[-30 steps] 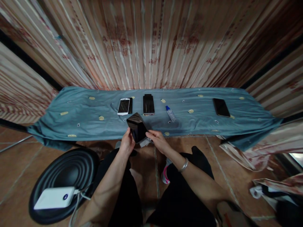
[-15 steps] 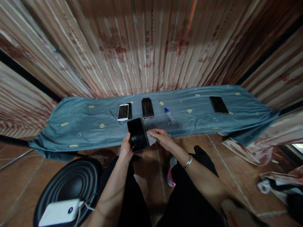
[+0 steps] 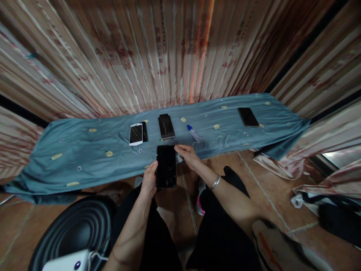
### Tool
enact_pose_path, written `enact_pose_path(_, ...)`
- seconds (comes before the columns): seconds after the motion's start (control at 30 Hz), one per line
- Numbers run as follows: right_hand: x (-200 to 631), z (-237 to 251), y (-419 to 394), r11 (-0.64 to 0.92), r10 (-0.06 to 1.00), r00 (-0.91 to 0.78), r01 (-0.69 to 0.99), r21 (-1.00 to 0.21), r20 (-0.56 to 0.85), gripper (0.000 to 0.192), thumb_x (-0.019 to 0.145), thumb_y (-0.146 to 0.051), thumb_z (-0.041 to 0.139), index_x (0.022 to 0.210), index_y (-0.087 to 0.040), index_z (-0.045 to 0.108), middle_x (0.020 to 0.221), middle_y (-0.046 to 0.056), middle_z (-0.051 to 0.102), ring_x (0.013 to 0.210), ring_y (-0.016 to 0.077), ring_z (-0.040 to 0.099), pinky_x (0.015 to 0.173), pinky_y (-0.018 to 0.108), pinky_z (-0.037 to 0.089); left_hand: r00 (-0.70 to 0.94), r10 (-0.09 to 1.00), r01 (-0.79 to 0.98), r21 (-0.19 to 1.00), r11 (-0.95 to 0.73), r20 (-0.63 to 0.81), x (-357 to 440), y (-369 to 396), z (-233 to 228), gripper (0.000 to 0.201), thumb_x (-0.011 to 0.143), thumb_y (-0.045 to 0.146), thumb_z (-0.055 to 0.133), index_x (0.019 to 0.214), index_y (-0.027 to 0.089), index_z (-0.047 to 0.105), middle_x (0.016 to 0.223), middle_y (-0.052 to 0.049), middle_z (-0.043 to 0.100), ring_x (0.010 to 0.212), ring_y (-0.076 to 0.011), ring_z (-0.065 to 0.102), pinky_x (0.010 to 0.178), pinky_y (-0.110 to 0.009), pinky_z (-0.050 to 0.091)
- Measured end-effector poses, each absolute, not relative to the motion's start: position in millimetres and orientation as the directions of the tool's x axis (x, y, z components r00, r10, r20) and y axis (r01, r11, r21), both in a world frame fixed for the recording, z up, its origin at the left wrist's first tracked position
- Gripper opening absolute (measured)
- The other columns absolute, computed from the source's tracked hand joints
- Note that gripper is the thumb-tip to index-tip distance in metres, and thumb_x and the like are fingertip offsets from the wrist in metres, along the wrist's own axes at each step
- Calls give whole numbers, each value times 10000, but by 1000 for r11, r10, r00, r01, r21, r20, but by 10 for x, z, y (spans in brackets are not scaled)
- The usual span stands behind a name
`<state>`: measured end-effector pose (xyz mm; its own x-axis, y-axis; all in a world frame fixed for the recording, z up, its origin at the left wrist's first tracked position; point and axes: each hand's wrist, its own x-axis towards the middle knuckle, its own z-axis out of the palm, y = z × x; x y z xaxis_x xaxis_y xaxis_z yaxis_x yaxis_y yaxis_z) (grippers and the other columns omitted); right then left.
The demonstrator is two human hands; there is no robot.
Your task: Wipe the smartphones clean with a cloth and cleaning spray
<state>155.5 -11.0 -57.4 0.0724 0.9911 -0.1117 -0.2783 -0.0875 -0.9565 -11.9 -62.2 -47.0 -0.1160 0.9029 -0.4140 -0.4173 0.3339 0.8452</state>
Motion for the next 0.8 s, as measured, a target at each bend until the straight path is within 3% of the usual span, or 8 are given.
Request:
enact_pose_path(0.2, 1549, -585, -124, -138, 988, 23, -345, -929, -155, 419, 524, -561, 861, 763, -227, 775, 725, -5, 740, 722, 152, 658, 730, 282, 496, -139, 892, -419, 842, 340, -430, -140, -635, -489, 394, 528, 435, 845, 793, 173, 718, 794, -18, 738, 798, -190, 666, 898, -353, 474)
enact_pose_path(0.4, 1585, -571, -145, -171, 983, -5, -386, -907, -184, 421, 519, -546, 876, 769, -223, 775, 724, -7, 743, 706, 145, 664, 702, 269, 513, -115, 903, -417, 845, 334, -414, -133, -659, -457, 508, 447, 497, 891, 772, 153, 704, 760, -14, 724, 807, -197, 670, 857, -333, 486)
enact_pose_path(0.8, 1594, -469, -175, -145, 987, 22, -339, -930, -162, 363, 579, -539, 843, 751, -230, 761, 744, 3, 734, 765, 168, 663, 735, 284, 495, -79, 895, -455, 815, 359, -439, -89, -661, -468, 485, 446, 475, 908, 704, 141, 669, 653, 1, 683, 568, -134, 606, 610, -273, 486)
